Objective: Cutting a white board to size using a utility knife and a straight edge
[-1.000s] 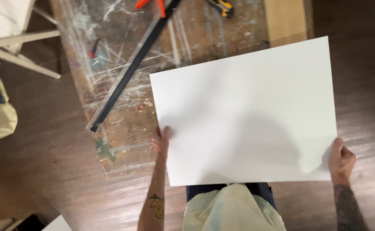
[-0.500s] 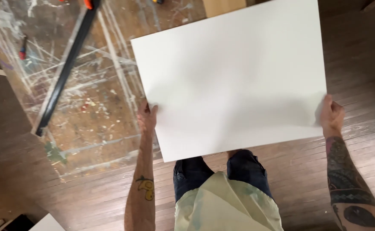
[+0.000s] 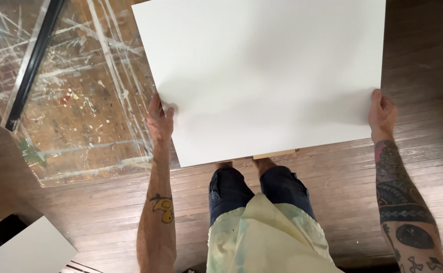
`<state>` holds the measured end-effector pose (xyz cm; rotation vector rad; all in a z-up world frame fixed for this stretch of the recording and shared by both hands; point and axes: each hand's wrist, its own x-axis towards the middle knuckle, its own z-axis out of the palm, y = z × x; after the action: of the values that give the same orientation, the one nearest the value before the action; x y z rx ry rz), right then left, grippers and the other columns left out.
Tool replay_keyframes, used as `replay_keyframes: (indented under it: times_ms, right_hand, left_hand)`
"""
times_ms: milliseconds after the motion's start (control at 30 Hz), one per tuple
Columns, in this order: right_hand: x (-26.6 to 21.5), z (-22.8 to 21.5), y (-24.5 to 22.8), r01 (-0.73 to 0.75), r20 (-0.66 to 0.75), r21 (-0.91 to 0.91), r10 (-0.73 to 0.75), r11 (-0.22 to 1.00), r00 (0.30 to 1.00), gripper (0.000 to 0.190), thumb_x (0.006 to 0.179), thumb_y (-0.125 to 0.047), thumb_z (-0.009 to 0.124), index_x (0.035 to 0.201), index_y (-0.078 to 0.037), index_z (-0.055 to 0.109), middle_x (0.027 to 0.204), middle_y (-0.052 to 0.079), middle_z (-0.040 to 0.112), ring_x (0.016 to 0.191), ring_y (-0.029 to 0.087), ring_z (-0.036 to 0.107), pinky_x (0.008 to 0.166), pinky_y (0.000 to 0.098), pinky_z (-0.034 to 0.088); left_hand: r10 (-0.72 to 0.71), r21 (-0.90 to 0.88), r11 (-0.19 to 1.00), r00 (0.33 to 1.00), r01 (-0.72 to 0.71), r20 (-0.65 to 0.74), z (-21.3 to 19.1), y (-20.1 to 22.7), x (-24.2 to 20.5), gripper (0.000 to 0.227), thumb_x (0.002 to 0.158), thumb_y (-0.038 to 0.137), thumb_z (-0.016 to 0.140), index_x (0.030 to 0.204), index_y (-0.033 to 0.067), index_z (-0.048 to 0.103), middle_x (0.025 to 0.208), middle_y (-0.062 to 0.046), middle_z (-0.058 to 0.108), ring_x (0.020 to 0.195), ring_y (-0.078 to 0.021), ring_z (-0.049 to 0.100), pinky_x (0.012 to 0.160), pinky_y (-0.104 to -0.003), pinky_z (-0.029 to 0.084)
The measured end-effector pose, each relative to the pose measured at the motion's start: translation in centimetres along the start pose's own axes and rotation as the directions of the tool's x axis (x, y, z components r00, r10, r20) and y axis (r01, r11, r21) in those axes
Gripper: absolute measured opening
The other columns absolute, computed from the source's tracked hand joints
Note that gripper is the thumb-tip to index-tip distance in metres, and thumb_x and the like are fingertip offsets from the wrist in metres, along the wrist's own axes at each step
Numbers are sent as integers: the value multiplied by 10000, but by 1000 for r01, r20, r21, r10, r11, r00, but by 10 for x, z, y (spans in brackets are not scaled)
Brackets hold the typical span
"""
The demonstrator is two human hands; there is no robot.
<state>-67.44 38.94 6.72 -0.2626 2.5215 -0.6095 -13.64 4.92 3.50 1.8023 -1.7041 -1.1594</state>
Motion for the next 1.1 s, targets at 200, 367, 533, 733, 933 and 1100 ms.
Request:
replay_keyframes:
  times_ms: [200,367,533,733,933,1100]
  right_hand:
    - [9,-7,5,-22,58,20,21,1000,998,529,1158,-477,436,769,-135,328,787,-1,331,761,169,320,663,408,254]
    - [-5,-26,-14,-26,135,-6,26,1000,991,488,1136,-465,404,795,-122,343,834,18,371,782,169,360,681,411,292]
    - [-15,-36,-31,-54,198,24,48,998,979,489,1161,-486,395,800,-168,311,839,-18,331,782,154,303,718,355,261]
    - [-5,-31,-7,65,168,-57,-55,996,984,527,1178,-438,391,830,-45,436,847,84,453,802,217,424,711,435,335]
    - [-21,-35,-21,101,160,-17,-97,995,982,471,1180,-372,441,809,-82,420,839,23,422,802,180,389,703,393,307]
    - [-31,-38,-34,-12,134,103,-2,995,991,506,1188,-348,465,746,-174,291,741,-38,273,709,128,270,651,355,224]
  left_hand:
    - [-6,126,992,998,-2,63,7,5,-1,776,891,59,765,1557,64,368,1491,-199,553,1317,-390,598,1004,-558,580]
    - [-75,195,979,995,62,62,15,5,-4,856,877,129,793,1590,88,320,1565,-147,492,1410,-381,476,1109,-583,468]
    - [49,185,982,999,-45,-18,18,-4,-4,731,873,93,791,1515,33,446,1497,-199,535,1388,-382,503,1091,-565,504]
    - [98,178,981,992,-82,-85,26,-16,-6,716,914,144,785,1514,1,421,1436,-237,562,1331,-400,556,1087,-535,525]
    - [81,227,972,989,-51,-122,34,-27,-10,760,900,213,787,1527,25,400,1452,-202,573,1337,-388,560,1061,-593,525]
    - [63,175,983,995,-49,-74,26,-7,-17,744,923,174,762,1543,49,370,1493,-198,546,1371,-395,537,1058,-607,529]
